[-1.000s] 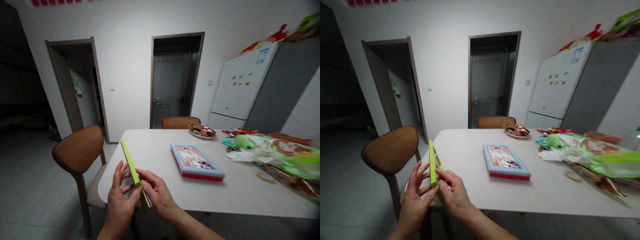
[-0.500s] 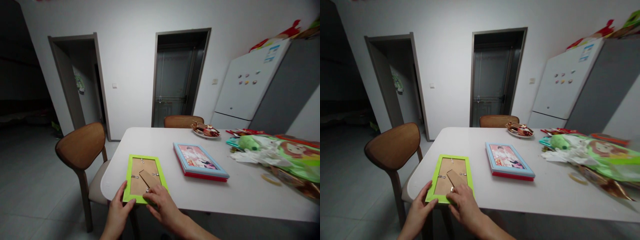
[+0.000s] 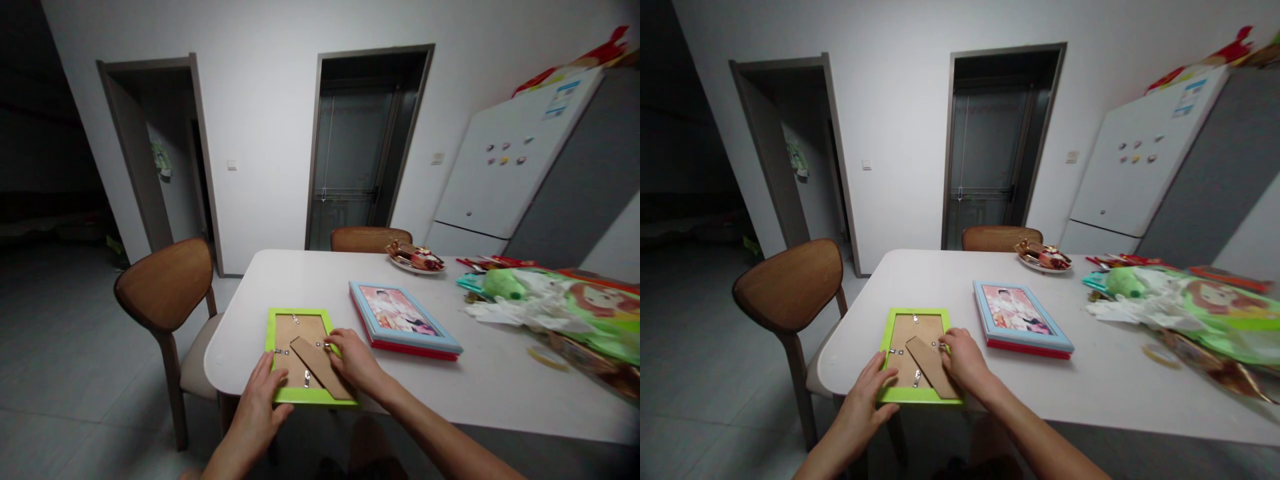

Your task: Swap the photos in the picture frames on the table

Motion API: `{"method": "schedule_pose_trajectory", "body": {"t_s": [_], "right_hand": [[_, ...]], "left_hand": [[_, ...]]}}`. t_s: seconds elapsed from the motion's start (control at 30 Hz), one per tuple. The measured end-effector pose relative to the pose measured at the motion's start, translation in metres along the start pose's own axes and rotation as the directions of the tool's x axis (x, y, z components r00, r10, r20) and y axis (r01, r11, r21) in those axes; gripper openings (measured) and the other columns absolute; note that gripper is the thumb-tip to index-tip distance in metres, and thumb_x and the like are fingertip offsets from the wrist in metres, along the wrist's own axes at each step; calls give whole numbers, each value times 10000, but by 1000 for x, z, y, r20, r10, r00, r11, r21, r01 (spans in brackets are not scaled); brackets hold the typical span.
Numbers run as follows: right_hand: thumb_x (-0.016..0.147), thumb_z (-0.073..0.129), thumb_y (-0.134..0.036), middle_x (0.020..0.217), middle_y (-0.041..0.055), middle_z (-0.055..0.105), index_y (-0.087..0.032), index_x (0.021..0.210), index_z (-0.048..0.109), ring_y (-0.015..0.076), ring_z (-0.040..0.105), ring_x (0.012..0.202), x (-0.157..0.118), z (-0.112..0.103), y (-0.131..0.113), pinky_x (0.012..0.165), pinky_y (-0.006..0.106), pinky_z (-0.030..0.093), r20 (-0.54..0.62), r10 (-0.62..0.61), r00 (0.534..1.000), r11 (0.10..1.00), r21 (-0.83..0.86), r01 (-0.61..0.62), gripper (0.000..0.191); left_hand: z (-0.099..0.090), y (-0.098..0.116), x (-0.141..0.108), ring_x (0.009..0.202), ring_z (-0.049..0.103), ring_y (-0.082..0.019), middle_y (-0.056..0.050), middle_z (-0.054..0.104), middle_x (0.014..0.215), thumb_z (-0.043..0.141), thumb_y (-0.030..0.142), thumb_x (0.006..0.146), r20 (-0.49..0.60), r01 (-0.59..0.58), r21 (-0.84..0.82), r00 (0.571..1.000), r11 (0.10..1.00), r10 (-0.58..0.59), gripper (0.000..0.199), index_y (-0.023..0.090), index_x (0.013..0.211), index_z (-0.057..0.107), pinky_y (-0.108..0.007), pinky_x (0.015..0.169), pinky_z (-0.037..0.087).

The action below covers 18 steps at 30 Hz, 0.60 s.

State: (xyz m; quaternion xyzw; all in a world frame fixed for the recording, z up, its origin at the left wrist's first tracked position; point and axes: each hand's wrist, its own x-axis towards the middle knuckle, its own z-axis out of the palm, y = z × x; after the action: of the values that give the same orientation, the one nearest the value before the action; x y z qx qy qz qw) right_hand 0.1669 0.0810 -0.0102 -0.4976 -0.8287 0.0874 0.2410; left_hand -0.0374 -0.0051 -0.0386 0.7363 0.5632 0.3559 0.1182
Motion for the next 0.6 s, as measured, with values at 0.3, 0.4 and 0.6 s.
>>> {"method": "schedule_pose_trajectory", "body": {"t_s": [0.3, 0.4, 0.6], "right_hand": [[740, 398, -148, 862, 111, 565, -151, 785, 654, 170, 523, 751, 25, 10, 5, 662, 244, 349, 16, 140, 990, 973, -187, -135, 260], [757, 412, -195, 899, 105, 570, -169, 910, 635, 182, 516, 816, 19, 4, 2, 716, 260, 353, -2, 113, 994, 980, -167, -111, 272], [698, 506, -191, 1003, 51, 562, -238, 826, 670, 173, 488, 920, -4, -6, -19, 828, 298, 343, 215, -301, 929, 949, 168, 268, 213]], "left_hand": [[-7, 8, 11, 1191, 338, -231, -106, 505, 1179, 628, -2, 556, 157, -26, -71, 987, 997, 37, 280, 189, 729, 519, -413, 960, 308], [-9, 9, 10, 1191, 340, -225, -103, 498, 1190, 625, -3, 559, 155, -17, -97, 987, 995, 32, 285, 193, 735, 517, -403, 959, 308], [-7, 10, 14, 1196, 332, -223, -101, 498, 1194, 626, 10, 561, 170, -16, -113, 985, 993, 35, 281, 194, 750, 530, -408, 963, 303]]}}
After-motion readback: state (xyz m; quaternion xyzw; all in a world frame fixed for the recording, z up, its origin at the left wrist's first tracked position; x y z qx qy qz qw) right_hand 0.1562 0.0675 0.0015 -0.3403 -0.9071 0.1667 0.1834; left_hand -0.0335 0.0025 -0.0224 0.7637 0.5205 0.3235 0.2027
